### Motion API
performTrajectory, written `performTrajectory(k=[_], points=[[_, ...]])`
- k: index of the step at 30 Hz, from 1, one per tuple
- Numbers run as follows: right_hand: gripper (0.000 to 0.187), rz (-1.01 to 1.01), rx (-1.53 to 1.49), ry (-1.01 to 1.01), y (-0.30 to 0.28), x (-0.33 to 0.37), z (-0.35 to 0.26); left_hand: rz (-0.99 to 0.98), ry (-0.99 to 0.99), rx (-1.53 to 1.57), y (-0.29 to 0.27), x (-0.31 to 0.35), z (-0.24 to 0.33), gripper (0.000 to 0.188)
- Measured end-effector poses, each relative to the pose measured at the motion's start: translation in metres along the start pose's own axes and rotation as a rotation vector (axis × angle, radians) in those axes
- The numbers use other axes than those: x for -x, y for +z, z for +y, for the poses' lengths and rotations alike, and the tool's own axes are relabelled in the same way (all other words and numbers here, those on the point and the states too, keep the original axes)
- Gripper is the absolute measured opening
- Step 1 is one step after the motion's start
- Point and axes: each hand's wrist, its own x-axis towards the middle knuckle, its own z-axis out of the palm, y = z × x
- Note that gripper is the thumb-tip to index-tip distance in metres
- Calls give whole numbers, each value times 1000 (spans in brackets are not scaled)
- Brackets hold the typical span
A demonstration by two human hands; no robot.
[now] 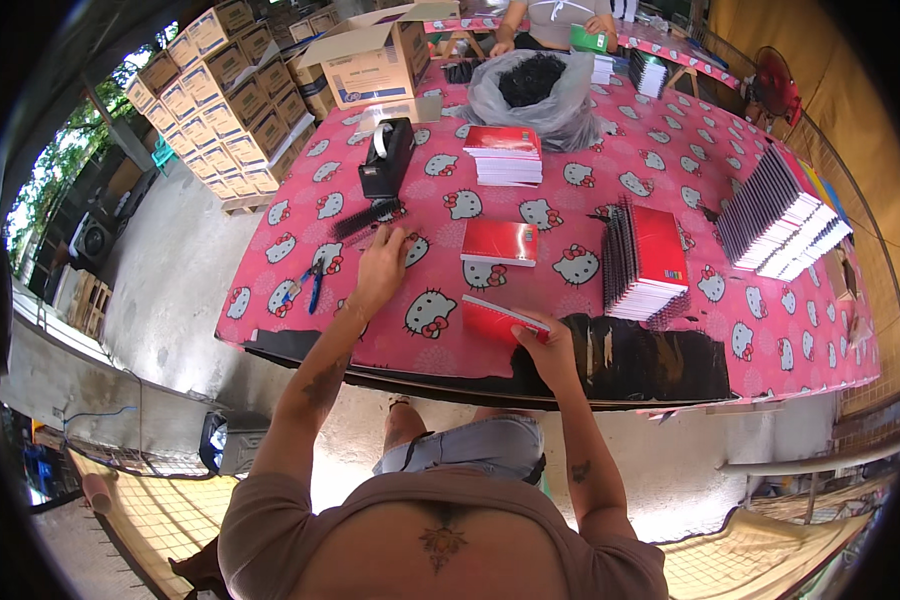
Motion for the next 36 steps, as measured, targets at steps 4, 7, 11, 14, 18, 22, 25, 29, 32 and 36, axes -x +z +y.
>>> performTrajectory(k=[4, 7, 11, 14, 18, 22, 25, 29, 32, 36], points=[[27, -4, -3, -5, -6, 2, 7, -234, -138, 583, -50, 26, 85, 14], [26, 9, -9, -52, 2, 2, 4, -220, -153, 622, -60, 48, 107, 16], [24, 6, -1, -34, 1, 2, 5, -109, -48, 491, -45, 55, 101, 18], [22, 15, -12, -37, 2, 4, 5, -112, -146, 544, -40, 57, 100, 18], [23, 15, 4, -45, -1, 1, 8, -128, -60, 557, -39, 51, 99, 21], [23, 5, 69, -84, -1, 3, 3, -120, 138, 448, -49, 36, 105, 22], [22, -11, 118, -107, -1, 5, 0, -333, 130, 448, -49, 33, 98, 26], [22, 22, 91, -120, -1, 11, -3, -491, 173, 289, -59, 26, 108, 45], [23, 114, -32, -60, 10, 17, -8, -233, 272, -104, -54, 34, 139, 65], [24, 191, -40, -68, 16, 22, -13, -298, 303, -217, -38, 85, 141, 84]])
